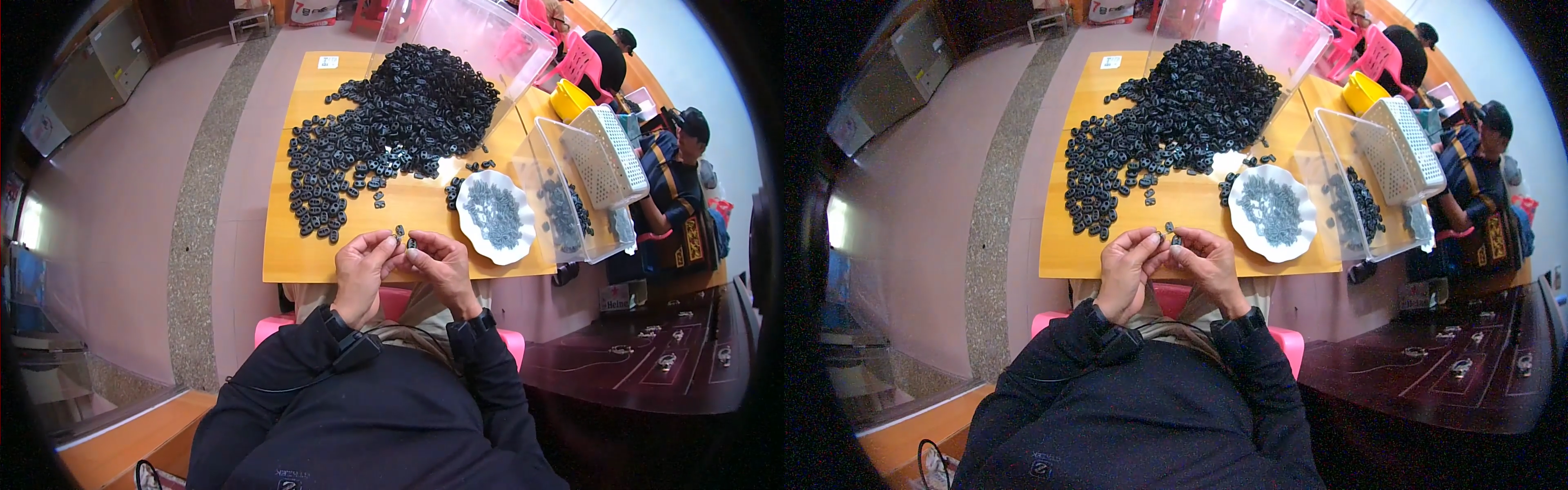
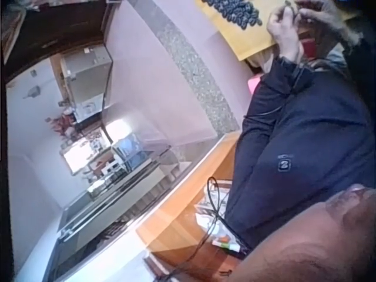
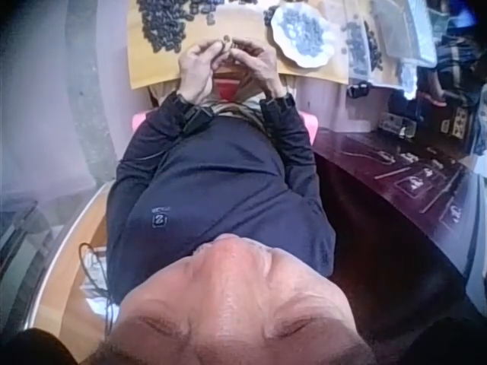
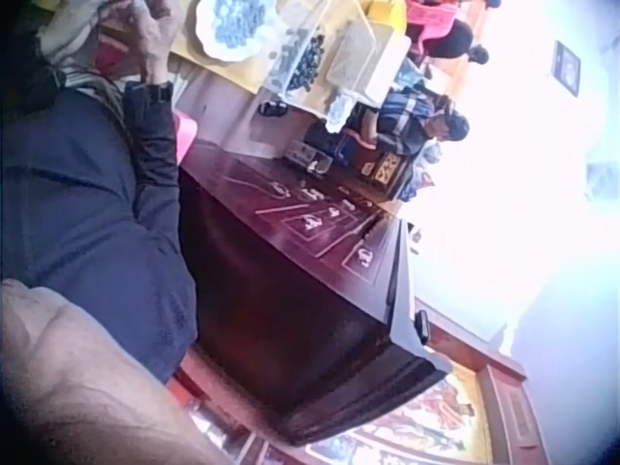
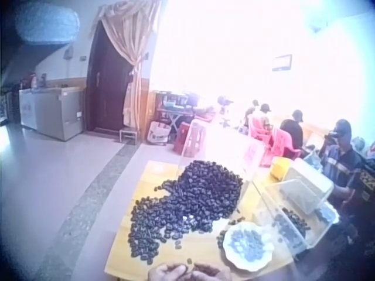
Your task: The person assembles cord locks by hand, picking up a black plastic housing and a metal spring, then inserting the spring into the housing. After assembling the components, the person places the finished cord lock into a white plastic basket.
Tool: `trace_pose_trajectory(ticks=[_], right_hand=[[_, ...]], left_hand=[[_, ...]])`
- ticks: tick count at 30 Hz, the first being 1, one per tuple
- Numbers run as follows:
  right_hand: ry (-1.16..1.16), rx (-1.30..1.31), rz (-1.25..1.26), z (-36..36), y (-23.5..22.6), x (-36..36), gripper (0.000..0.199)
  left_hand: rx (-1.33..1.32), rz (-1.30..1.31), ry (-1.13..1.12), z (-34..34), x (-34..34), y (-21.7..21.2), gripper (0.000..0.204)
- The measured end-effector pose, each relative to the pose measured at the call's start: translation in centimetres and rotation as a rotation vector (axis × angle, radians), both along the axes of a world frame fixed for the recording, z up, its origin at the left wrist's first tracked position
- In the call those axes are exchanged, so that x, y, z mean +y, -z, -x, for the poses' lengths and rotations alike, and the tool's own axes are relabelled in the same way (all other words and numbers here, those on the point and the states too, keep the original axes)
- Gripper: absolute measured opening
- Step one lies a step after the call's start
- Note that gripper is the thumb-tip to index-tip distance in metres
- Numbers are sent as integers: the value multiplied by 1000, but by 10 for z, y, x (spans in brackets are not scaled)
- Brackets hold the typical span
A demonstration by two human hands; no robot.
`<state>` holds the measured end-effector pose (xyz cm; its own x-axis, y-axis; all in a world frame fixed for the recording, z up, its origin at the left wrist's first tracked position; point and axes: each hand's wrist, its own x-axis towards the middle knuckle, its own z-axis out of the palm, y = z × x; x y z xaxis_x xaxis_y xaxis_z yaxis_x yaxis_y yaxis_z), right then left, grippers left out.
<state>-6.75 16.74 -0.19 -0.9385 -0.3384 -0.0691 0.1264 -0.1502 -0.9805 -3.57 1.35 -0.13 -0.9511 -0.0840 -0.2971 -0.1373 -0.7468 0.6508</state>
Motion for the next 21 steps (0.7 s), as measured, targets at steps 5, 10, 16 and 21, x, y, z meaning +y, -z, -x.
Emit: trace_pose_trajectory(ticks=[5,10,16,21], right_hand=[[6,33,7,0,3,1,31],[6,-8,15,-1,0,1,32],[48,4,20,-1,0,0,31],[53,7,30,0,2,2,29]], left_hand=[[-4,1,2,1,0,0,14],[9,7,14,1,-1,2,14],[0,30,48,-1,-2,-2,13],[-6,39,61,-1,-1,-2,14]])
